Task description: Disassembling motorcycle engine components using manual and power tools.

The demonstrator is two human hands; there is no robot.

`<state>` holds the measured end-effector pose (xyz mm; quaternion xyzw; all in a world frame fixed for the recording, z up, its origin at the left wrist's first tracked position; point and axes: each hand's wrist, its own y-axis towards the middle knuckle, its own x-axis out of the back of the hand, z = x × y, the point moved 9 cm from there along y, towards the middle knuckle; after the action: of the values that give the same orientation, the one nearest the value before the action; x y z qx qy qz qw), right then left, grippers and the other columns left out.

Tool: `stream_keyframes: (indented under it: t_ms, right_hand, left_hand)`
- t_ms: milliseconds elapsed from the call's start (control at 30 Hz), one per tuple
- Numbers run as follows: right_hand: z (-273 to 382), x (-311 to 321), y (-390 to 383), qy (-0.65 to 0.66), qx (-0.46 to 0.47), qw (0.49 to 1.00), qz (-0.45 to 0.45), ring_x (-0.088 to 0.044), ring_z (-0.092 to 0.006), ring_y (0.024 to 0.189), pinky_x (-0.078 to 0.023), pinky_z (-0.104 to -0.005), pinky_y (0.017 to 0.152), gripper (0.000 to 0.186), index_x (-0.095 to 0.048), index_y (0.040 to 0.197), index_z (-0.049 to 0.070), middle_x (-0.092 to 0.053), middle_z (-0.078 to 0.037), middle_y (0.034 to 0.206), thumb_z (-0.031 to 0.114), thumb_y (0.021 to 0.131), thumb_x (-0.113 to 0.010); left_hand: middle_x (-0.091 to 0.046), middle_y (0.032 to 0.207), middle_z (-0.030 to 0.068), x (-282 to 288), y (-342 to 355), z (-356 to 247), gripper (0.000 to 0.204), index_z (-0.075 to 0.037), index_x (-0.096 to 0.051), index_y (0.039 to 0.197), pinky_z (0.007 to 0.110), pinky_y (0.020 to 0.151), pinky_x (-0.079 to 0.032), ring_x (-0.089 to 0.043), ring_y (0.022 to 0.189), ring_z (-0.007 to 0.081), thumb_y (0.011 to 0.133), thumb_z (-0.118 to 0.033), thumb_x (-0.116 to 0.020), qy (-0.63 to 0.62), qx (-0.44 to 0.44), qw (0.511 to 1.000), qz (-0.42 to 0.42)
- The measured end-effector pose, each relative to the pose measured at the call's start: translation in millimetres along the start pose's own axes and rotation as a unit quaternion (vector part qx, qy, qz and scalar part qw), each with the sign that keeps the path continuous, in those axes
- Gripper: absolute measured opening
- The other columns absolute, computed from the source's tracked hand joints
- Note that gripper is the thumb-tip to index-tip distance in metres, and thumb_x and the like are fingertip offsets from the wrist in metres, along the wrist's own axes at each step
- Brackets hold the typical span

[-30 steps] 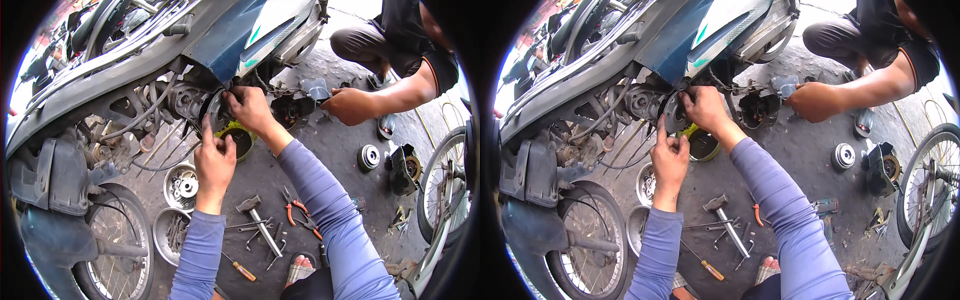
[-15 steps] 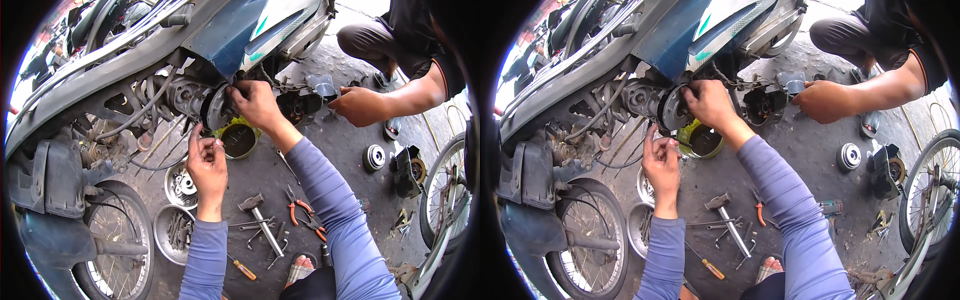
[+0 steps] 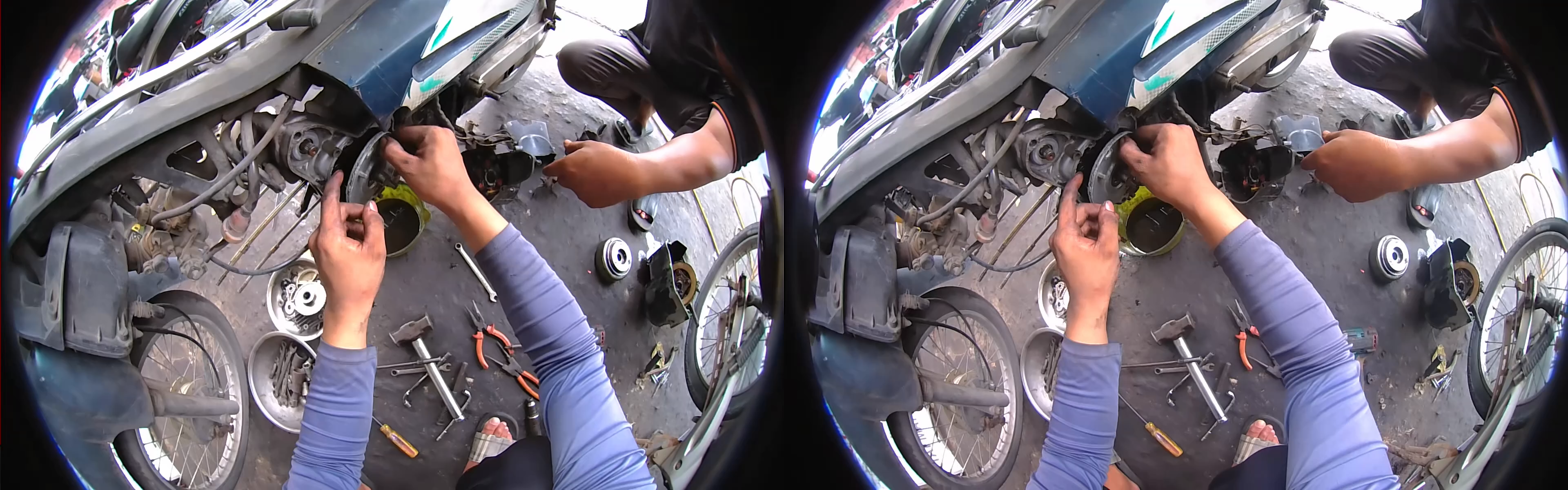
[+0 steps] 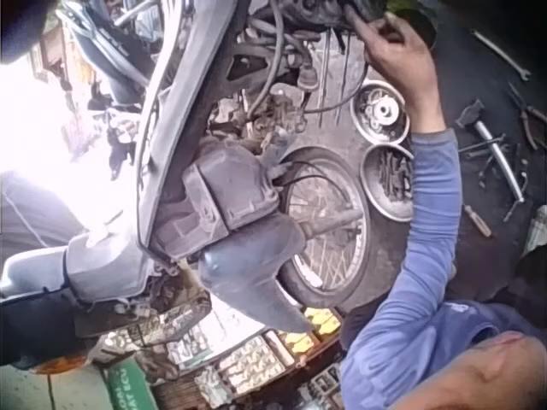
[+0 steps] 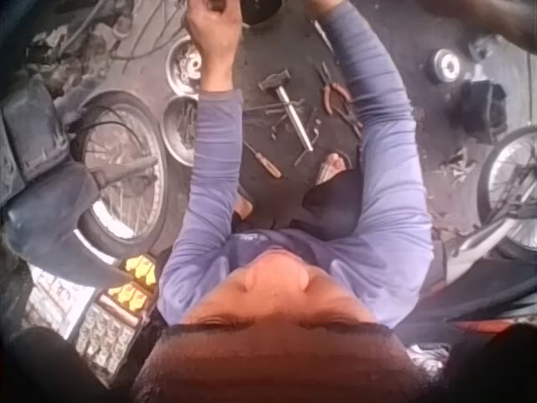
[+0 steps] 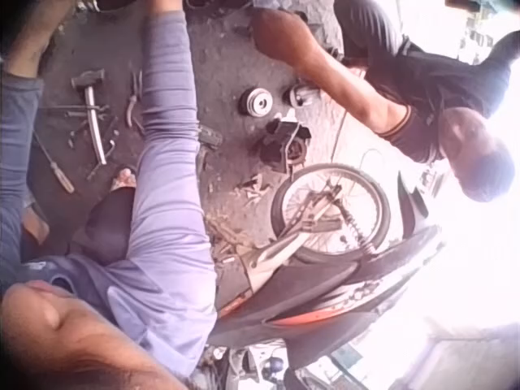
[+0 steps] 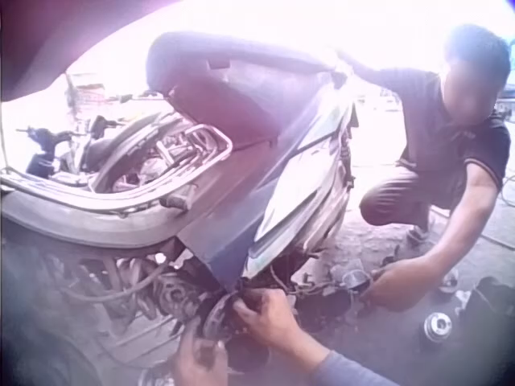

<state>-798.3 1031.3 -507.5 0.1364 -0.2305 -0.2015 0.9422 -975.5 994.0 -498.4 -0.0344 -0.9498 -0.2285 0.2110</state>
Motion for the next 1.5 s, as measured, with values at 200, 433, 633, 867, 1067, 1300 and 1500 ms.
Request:
stream_keyframes:
  t_ms: [200,433,633,867,1067,1300,1500]
  right_hand:
    - [6.2,2.1,-2.1,0.097,0.064,0.993,0.015,-0.041,-0.0078,0.055,-0.041,-0.0329,0.052,0.027,-0.066,0.087,-0.005,-0.051,-0.013,0.055,0.021,0.087,-0.066]
    - [5.4,-3.5,3.4,0.009,0.041,0.999,0.021,-0.058,-0.0416,0.062,-0.048,-0.0427,0.059,0.026,-0.067,0.081,-0.004,-0.058,-0.025,0.066,0.022,0.082,-0.066]
    - [10.6,8.3,-2.9,0.023,0.043,0.999,0.016,-0.052,-0.0220,0.057,-0.044,-0.0370,0.054,0.023,-0.066,0.079,-0.005,-0.056,-0.019,0.061,0.018,0.083,-0.065]
    - [27.3,16.8,-10.6,0.069,0.062,0.996,0.001,-0.038,-0.0067,0.050,-0.036,-0.0322,0.045,0.027,-0.059,0.073,-0.007,-0.048,-0.011,0.052,0.016,0.086,-0.068]
    - [25.7,45.8,-42.2,-0.091,0.119,0.984,-0.098,-0.056,-0.0194,0.062,-0.045,-0.0348,0.057,0.024,-0.062,0.093,0.000,-0.062,-0.013,0.082,0.019,0.084,-0.072]
    - [1.7,37.6,-55.4,-0.007,0.178,0.983,0.051,-0.060,-0.0290,0.086,-0.049,-0.0348,0.075,0.035,-0.060,0.109,0.002,-0.058,-0.012,0.096,0.006,0.077,-0.074]
    - [12.8,47.4,-74.3,-0.056,0.178,0.981,0.049,-0.061,-0.0262,0.080,-0.048,-0.0335,0.069,0.034,-0.063,0.103,0.002,-0.058,-0.011,0.095,-0.003,0.071,-0.073]
  left_hand:
    - [-0.061,0.063,0.0038,-1.3,12.4,-1.0,0.026,0.006,-0.058,0.114,0.022,0.052,-0.043,-0.052,0.054,0.0044,0.089,-0.003,-0.061,0.023,-0.005,0.999,-0.026]
    - [-0.060,0.059,0.0099,4.5,25.9,-5.5,0.015,0.006,-0.062,0.100,0.029,0.049,-0.044,-0.055,0.048,0.0136,0.093,-0.005,-0.055,0.147,-0.097,0.979,-0.100]
    - [-0.065,0.070,0.0170,-1.8,16.9,-12.6,0.014,0.006,-0.062,0.099,0.034,0.056,-0.049,-0.063,0.061,0.0253,0.091,-0.003,-0.056,0.130,-0.085,0.984,-0.088]
    - [-0.067,0.078,0.0153,3.5,13.8,-1.2,0.014,0.005,-0.063,0.099,0.031,0.057,-0.048,-0.062,0.060,0.0166,0.092,-0.003,-0.055,0.135,-0.101,0.982,-0.086]
    - [-0.059,0.066,0.0090,-2.1,9.0,-1.9,0.012,0.004,-0.059,0.100,0.029,0.050,-0.045,-0.057,0.052,0.0130,0.095,-0.004,-0.052,0.105,-0.108,0.988,-0.038]
    - [-0.060,0.068,0.0084,-6.0,-6.5,-1.2,0.011,0.004,-0.056,0.103,0.028,0.049,-0.046,-0.057,0.053,0.0122,0.096,-0.004,-0.051,0.057,-0.094,0.994,0.010]
    - [-0.061,0.071,0.0119,-4.4,-53.4,-5.4,0.013,0.001,-0.054,0.107,0.031,0.053,-0.048,-0.062,0.058,0.0186,0.095,-0.004,-0.053,0.024,-0.115,0.993,0.033]
